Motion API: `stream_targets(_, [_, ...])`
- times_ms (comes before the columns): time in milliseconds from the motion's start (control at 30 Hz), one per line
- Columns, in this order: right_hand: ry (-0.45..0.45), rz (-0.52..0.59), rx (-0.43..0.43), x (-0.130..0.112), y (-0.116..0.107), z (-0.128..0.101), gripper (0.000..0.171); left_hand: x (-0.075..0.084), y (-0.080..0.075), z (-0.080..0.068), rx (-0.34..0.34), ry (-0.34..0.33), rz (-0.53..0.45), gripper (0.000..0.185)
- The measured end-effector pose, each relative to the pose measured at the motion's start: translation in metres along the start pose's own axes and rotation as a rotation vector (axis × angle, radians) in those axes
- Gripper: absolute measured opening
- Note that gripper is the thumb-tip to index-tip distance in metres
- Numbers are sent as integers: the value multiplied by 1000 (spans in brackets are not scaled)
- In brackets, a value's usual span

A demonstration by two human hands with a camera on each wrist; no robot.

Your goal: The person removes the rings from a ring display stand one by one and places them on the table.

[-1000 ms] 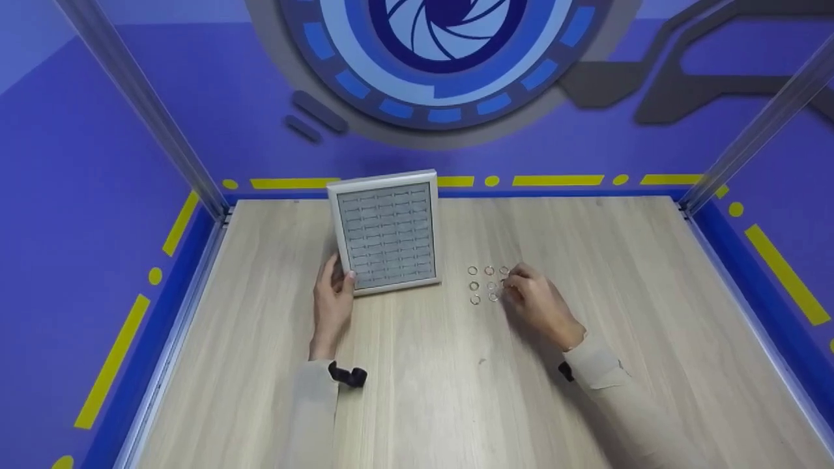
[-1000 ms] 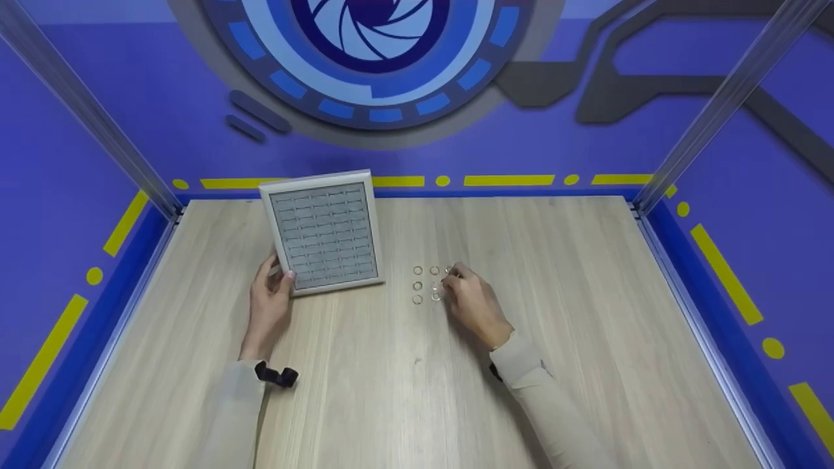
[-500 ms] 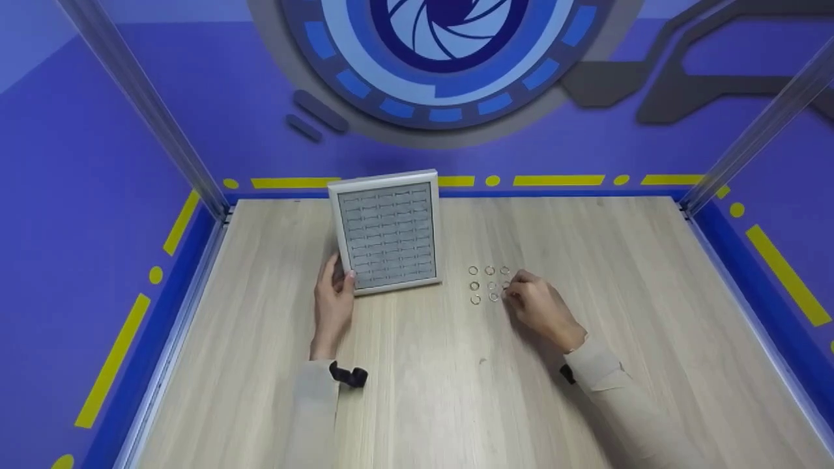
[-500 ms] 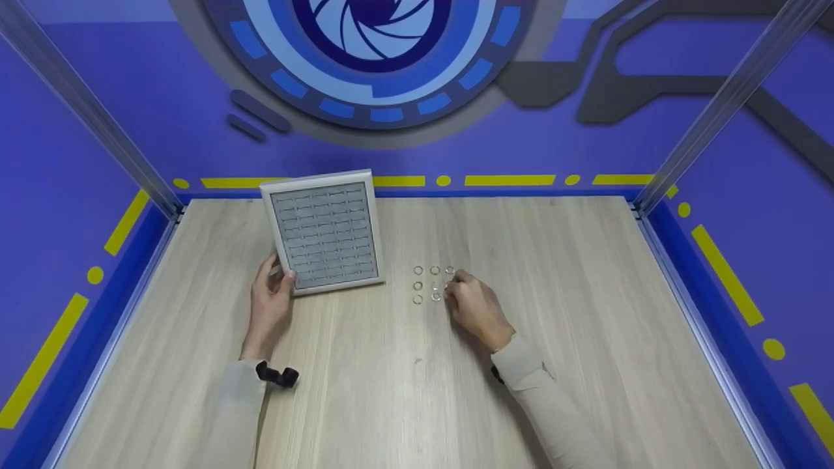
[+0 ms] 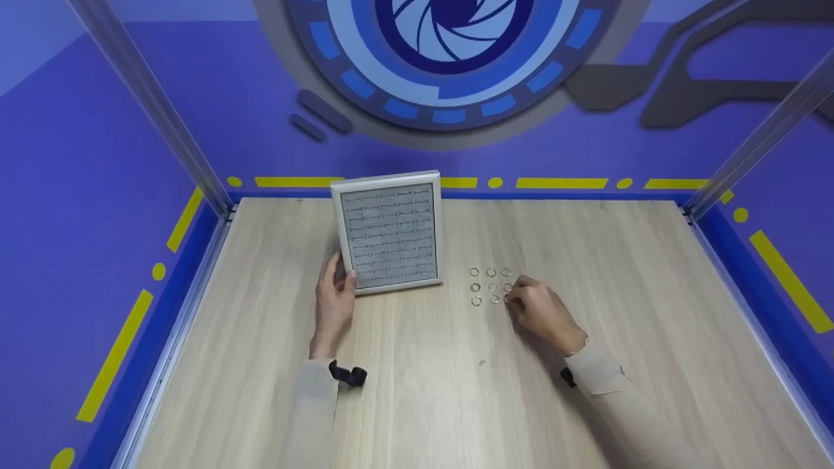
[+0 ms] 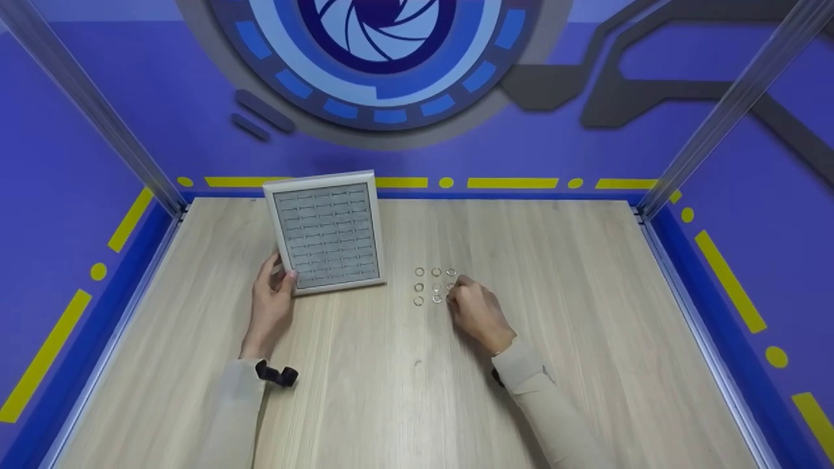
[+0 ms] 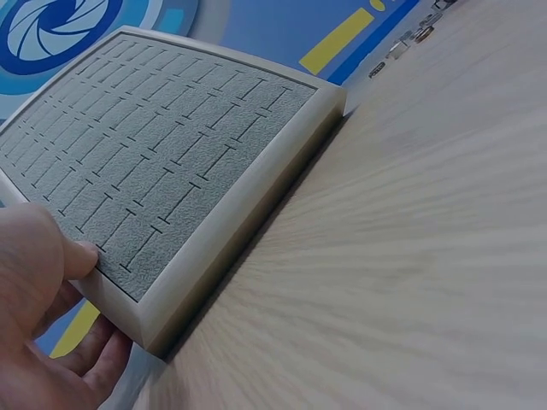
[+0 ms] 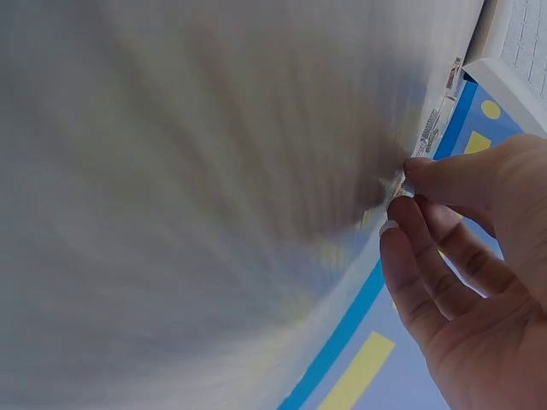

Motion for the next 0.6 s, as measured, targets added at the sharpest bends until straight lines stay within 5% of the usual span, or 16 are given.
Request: stream_targets(600, [-31, -19, 11, 3, -14, 1, 8, 8, -4, 4, -124, 7, 65, 63])
Point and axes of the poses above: each hand's wrist, its own z-axis towards the middle knuckle, its own y-axis out of the palm, x = y × z, the point moved 8 cm from there along z, towards the middle knuckle, and after that the axes turned 8 degrees about z, right-handed, at the moved point
